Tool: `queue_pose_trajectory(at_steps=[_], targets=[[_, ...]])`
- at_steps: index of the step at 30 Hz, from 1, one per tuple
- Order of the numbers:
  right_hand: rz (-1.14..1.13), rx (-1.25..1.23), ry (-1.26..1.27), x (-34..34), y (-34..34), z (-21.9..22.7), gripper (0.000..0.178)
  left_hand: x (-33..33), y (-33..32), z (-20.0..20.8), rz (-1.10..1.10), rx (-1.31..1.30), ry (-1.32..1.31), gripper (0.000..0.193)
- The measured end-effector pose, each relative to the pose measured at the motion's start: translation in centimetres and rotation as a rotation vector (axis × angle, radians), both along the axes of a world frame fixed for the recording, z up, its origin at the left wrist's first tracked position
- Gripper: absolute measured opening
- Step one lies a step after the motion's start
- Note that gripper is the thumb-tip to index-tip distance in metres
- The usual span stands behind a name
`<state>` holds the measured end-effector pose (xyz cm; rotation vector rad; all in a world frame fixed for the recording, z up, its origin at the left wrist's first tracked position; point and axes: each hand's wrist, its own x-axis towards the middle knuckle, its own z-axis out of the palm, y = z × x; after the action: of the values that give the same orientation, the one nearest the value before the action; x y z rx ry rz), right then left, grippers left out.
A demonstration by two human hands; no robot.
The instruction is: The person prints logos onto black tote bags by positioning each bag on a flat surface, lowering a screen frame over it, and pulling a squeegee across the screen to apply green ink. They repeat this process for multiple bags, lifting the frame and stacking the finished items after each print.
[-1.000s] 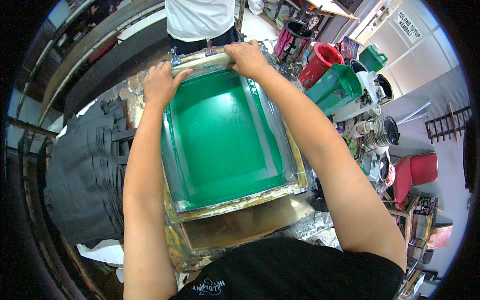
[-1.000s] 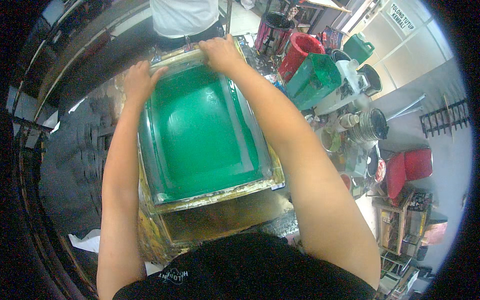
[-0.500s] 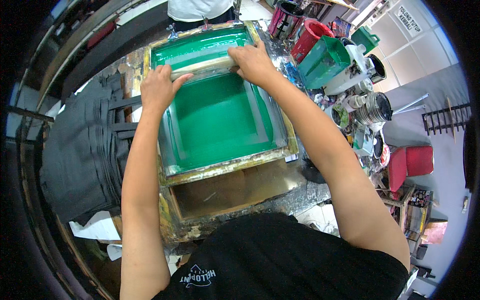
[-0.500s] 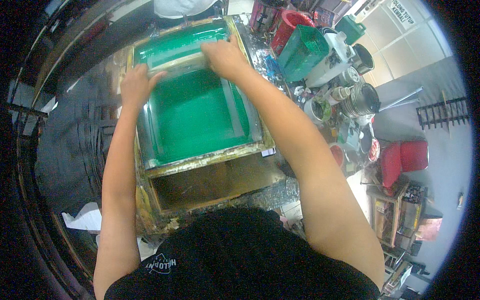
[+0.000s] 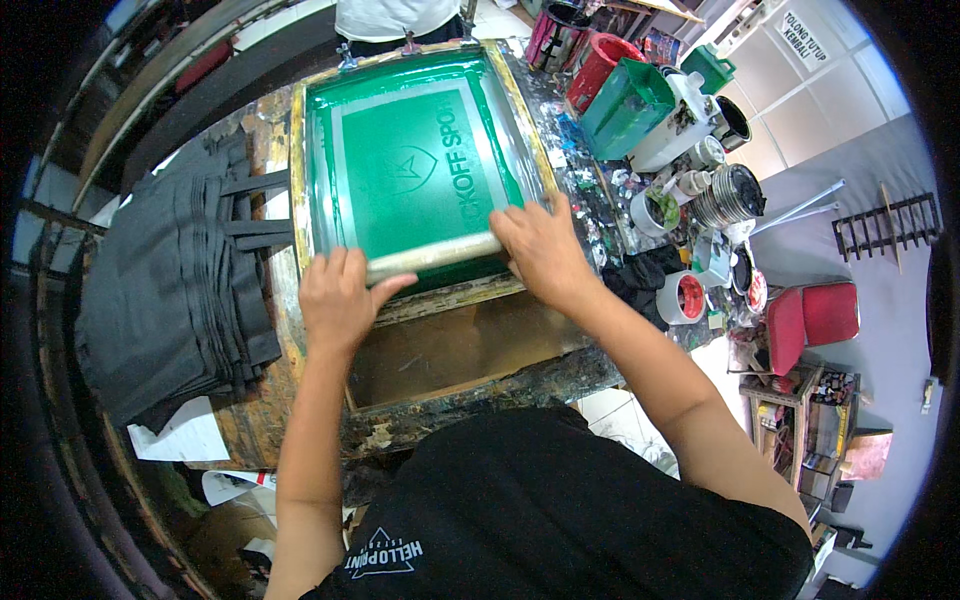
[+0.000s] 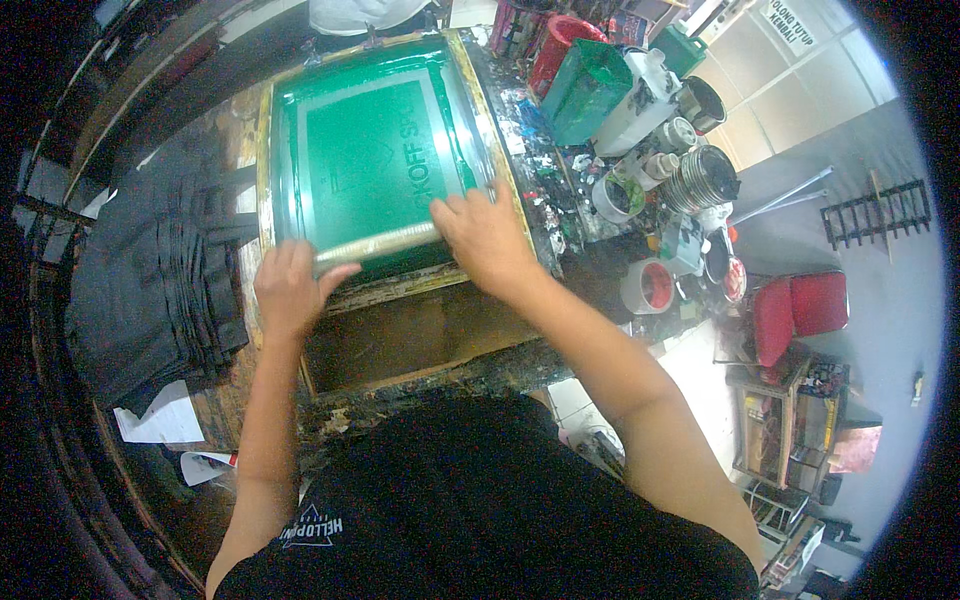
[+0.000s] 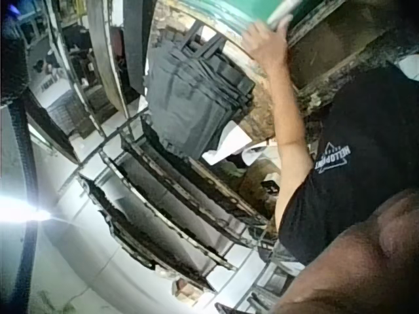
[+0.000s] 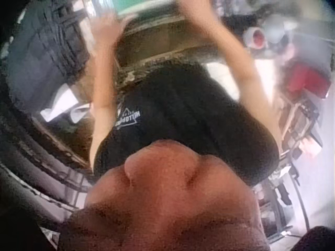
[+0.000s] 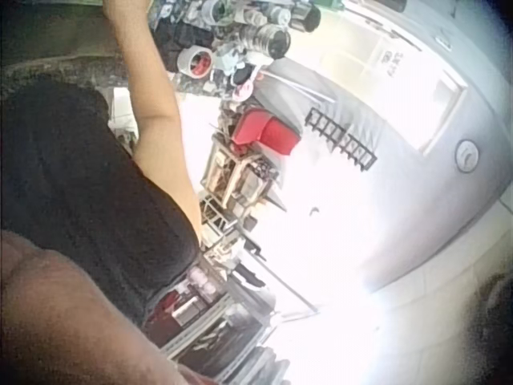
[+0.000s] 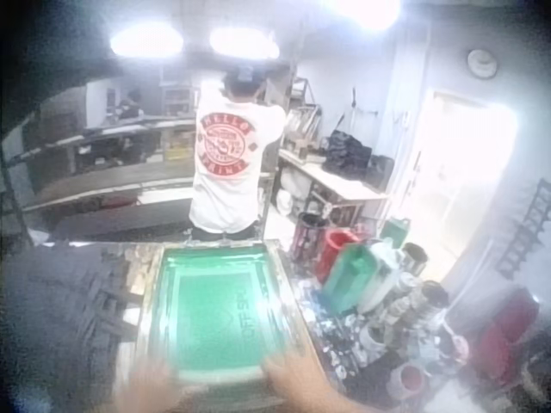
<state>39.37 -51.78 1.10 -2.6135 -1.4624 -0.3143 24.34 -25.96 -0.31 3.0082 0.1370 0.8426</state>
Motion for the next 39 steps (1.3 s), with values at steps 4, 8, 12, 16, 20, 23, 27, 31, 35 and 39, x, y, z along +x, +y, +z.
queue_pose_trajectory(at_steps=[4,8,12,16,20,23,27,31,35,39], targets=[[-0.020,-0.003,-0.005,-2.3,-0.8,0.6,0.031,-2.1,-1.4,0.3,0.041,-0.035,0.016,0.062],[-0.005,-0.051,-0.026,-2.6,-1.1,0.2,0.028,-2.5,-1.8,0.4,0.076,-0.108,0.052,0.060],[0.049,0.047,-0.015,-3.2,-1.1,1.5,0.040,-2.7,-2.0,0.4,0.072,-0.172,0.014,0.059],[-0.050,0.043,-0.073,-5.4,0.8,2.5,0.048,-2.3,-2.2,0.8,0.108,-0.277,-0.032,0.072],[-0.021,0.097,-0.020,-5.8,2.4,0.2,0.049,-2.4,-1.8,0.1,0.150,-0.358,-0.173,0.100],[0.002,0.192,-0.008,-5.4,2.5,-0.1,0.049,-5.0,0.5,-1.6,0.187,-0.403,-0.183,0.118],[-0.022,0.268,0.043,-6.4,2.3,-1.0,0.049,-9.3,2.6,-3.9,0.353,-0.382,0.150,0.115],[-0.023,0.302,0.063,-7.1,1.9,-1.9,0.050,-9.8,4.1,-6.4,0.349,-0.365,0.216,0.102],[-0.009,0.314,0.067,-6.9,1.9,-1.0,0.050,-10.0,3.9,-6.0,0.339,-0.378,0.104,0.100],[-0.001,0.330,0.061,-7.0,1.8,1.0,0.048,-10.7,3.9,-6.3,0.309,-0.431,0.019,0.102]])
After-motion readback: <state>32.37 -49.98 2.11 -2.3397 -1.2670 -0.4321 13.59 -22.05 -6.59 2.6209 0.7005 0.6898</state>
